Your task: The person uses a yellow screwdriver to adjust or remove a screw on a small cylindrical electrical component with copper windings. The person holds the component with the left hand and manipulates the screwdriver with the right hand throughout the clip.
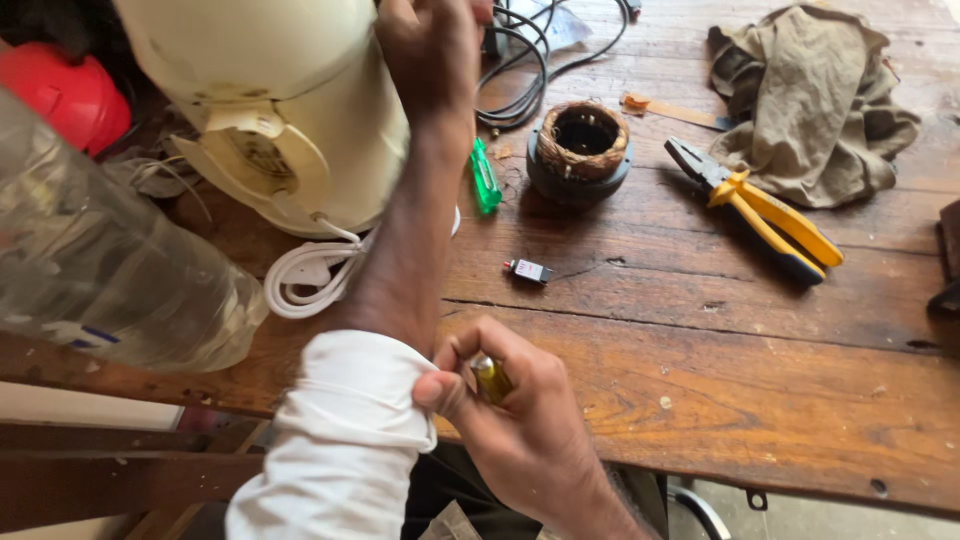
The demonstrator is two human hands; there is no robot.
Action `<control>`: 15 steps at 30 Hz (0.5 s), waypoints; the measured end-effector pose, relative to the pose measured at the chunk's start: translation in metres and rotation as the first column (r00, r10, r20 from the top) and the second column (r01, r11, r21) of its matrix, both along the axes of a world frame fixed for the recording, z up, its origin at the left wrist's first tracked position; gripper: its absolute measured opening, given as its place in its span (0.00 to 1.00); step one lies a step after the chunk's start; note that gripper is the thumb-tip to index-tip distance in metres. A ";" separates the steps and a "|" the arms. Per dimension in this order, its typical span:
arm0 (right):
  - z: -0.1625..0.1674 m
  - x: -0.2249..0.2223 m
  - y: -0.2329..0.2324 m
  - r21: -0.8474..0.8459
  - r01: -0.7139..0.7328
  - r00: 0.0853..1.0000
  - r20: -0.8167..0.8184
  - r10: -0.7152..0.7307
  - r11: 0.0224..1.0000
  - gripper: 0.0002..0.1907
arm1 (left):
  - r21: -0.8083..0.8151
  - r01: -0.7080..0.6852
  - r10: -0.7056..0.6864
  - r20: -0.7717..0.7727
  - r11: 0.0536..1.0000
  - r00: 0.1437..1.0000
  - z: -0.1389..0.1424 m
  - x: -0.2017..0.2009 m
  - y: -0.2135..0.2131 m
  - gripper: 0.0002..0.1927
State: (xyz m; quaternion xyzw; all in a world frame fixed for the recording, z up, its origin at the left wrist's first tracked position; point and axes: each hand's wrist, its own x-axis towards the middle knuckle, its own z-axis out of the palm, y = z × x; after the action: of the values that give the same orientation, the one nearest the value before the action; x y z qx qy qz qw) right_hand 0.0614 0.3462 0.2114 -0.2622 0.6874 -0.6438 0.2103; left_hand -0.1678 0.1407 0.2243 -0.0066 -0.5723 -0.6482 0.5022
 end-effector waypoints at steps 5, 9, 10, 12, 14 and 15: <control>0.003 0.001 -0.002 -0.038 0.050 0.995 -0.084 -0.053 0.998 0.12 | 0.347 0.281 -0.351 0.157 0.895 0.923 0.019 0.001 0.018 0.12; -0.005 -0.001 -0.004 -0.072 -0.028 0.999 0.026 0.030 0.997 0.10 | -0.463 -0.077 0.163 0.148 0.883 0.975 0.011 0.019 0.023 0.22; -0.007 0.000 -0.002 -0.059 -0.073 0.997 0.036 0.075 0.996 0.10 | -0.579 -0.134 0.206 0.060 0.805 0.977 0.008 0.020 0.022 0.22; -0.010 0.005 0.003 -0.066 -0.155 0.983 0.092 0.161 0.986 0.10 | -0.752 -0.267 0.271 -0.122 0.603 0.955 0.003 0.019 0.016 0.23; -0.011 0.006 0.006 -0.128 -0.194 0.965 0.155 0.213 0.973 0.12 | -0.567 -0.158 0.196 0.007 0.809 0.981 0.005 0.011 0.009 0.20; -0.012 0.007 0.007 -0.153 -0.201 0.950 0.209 0.231 0.968 0.14 | -0.399 -0.085 0.123 0.071 0.913 0.990 0.007 0.008 0.005 0.19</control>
State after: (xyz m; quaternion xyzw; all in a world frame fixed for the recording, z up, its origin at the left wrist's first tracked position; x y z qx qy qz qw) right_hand 0.0679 0.3537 0.1997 -0.2742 0.5828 -0.6859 0.3386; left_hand -0.1599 0.1460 0.2316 -0.0464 -0.7138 -0.4915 0.4968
